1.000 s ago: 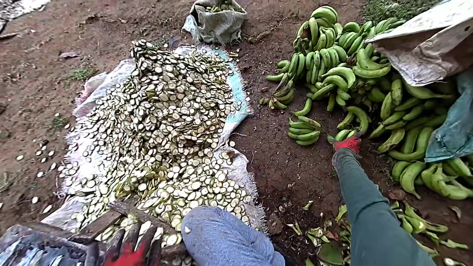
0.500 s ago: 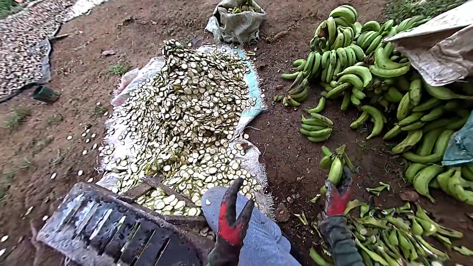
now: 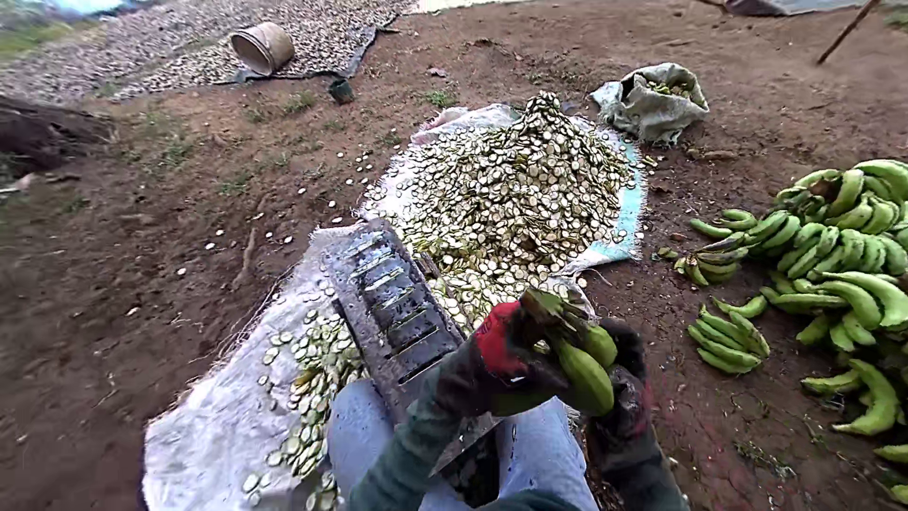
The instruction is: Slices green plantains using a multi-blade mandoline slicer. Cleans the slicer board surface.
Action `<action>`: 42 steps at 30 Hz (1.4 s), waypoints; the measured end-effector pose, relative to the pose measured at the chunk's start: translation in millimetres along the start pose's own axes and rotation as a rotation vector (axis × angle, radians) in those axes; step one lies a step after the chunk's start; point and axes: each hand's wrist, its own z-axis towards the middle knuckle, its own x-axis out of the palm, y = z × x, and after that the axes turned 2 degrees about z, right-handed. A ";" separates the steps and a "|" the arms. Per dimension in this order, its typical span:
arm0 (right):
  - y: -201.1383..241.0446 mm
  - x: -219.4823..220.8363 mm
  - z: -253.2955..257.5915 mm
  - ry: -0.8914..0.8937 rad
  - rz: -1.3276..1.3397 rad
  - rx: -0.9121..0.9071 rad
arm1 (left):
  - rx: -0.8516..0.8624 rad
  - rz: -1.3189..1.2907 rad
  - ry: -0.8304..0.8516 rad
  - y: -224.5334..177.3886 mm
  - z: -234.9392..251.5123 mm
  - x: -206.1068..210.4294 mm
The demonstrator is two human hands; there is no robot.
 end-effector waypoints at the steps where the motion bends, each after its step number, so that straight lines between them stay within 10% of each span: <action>1: -7.6 12.0 8.3 0.026 -0.006 0.058 | 0.013 0.018 -0.144 2.3 -12.8 -7.7; 7: -20.0 57.9 43.5 0.723 -0.275 0.310 | -0.017 0.133 -0.564 0.1 -82.5 -57.0; 12: -48.7 116.7 37.3 0.774 -0.748 0.236 | -0.079 0.633 -0.650 -13.3 -112.5 -69.0; 17: -34.4 141.2 39.1 1.110 -1.248 0.164 | -0.653 1.351 -0.543 -20.5 -156.9 -146.2; 21: -4.5 76.3 49.5 0.729 -0.974 0.310 | -0.950 1.301 -1.221 -8.7 -332.6 -288.1; 24: -56.4 81.9 43.0 0.400 -0.333 0.430 | -0.654 1.059 -1.615 -28.9 -358.7 -255.8; 28: -139.7 96.5 0.6 0.393 -0.265 0.431 | -0.052 0.529 -1.763 -8.2 -344.6 -191.2; 33: -150.6 79.1 -29.8 0.510 -0.711 0.154 | -0.127 0.251 -1.786 22.2 -392.3 -139.0; 37: -240.6 153.1 77.3 0.557 -0.894 -0.130 | -0.259 0.215 -1.867 38.6 -390.1 -128.7; 42: -301.0 206.4 154.3 0.589 -0.941 -0.073 | 0.005 0.042 -1.844 50.4 -406.1 -131.0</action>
